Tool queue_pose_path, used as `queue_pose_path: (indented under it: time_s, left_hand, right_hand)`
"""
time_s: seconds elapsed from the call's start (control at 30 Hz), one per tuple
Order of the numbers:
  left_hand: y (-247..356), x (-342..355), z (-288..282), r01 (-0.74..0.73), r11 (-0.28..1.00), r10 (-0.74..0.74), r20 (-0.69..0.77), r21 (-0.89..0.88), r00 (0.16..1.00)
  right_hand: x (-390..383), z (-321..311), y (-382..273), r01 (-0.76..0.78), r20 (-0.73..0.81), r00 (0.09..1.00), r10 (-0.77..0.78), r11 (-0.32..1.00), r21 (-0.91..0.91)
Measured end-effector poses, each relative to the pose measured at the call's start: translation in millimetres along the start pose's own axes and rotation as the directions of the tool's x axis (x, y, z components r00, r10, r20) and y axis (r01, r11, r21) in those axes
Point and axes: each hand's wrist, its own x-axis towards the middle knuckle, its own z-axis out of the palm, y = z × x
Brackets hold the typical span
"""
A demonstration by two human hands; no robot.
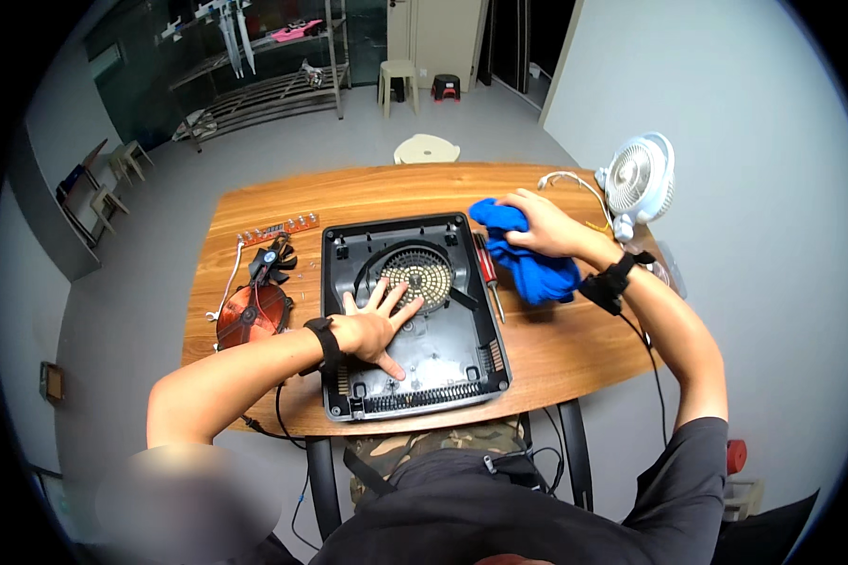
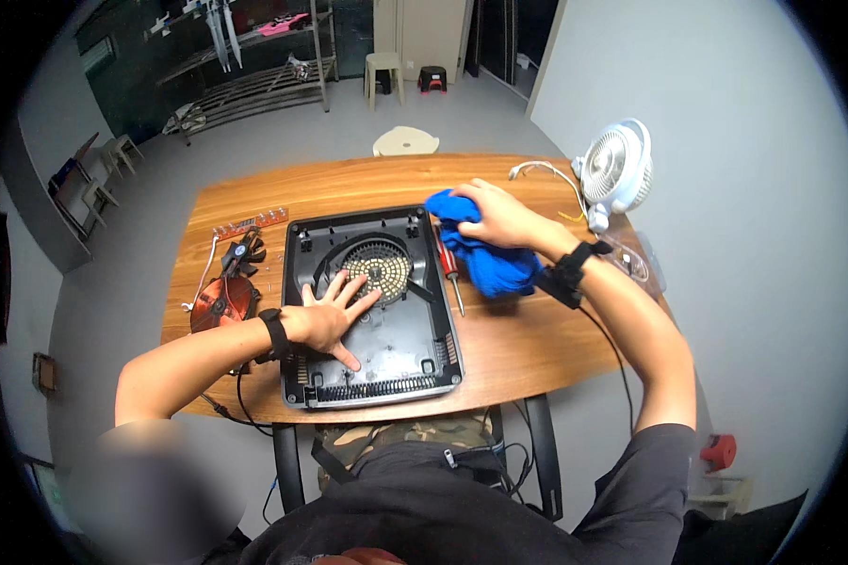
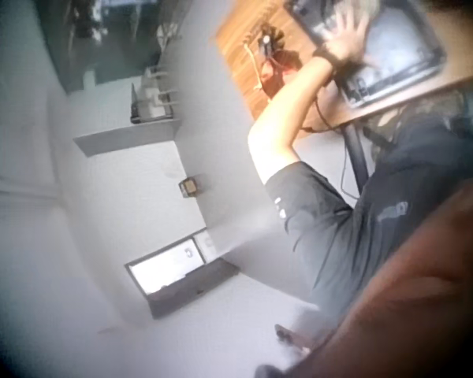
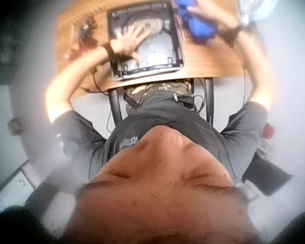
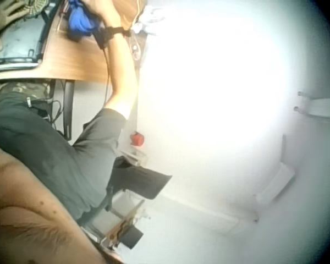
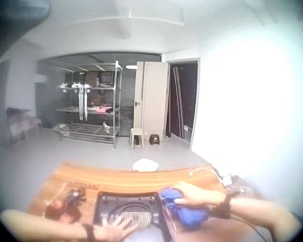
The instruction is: The person disassembles a black electronic device on a wooden table, removes a fan and circuit board, wipes the interior with a blue cloth, and reassembles the components using a screwdriver. The person handles the device, fan, circuit board, and cloth throughout the process.
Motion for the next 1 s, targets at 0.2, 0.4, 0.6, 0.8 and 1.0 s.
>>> queue_pose_path:
  time_s: [0.2,0.4,0.6,0.8,1.0]
  left_hand:
    - [-4,4,9,-0.009,1.0,0.009,-0.02,-0.002,1.0]
    - [-3,2,7,-0.001,0.999,0.002,0.017,-0.049,1.0]
    - [-2,4,5,0.017,0.999,-0.015,0.045,-0.037,0.999]
    - [0,3,1,0.037,0.999,-0.035,0.073,-0.022,0.997]
    - [0,6,0,0.04,0.999,-0.04,0.093,0.0,0.995]
  right_hand:
    - [84,54,-15,0.067,0.107,0.992,-0.068,0.998,0.012]
    - [87,84,-24,0.087,0.199,0.978,-0.056,0.985,-0.15]
    - [82,94,-28,0.137,0.254,0.965,-0.073,0.959,-0.247]
    - [83,98,-16,0.154,0.202,0.972,-0.123,0.977,-0.147]
    - [84,101,-15,0.171,0.139,0.978,-0.158,0.981,-0.087]
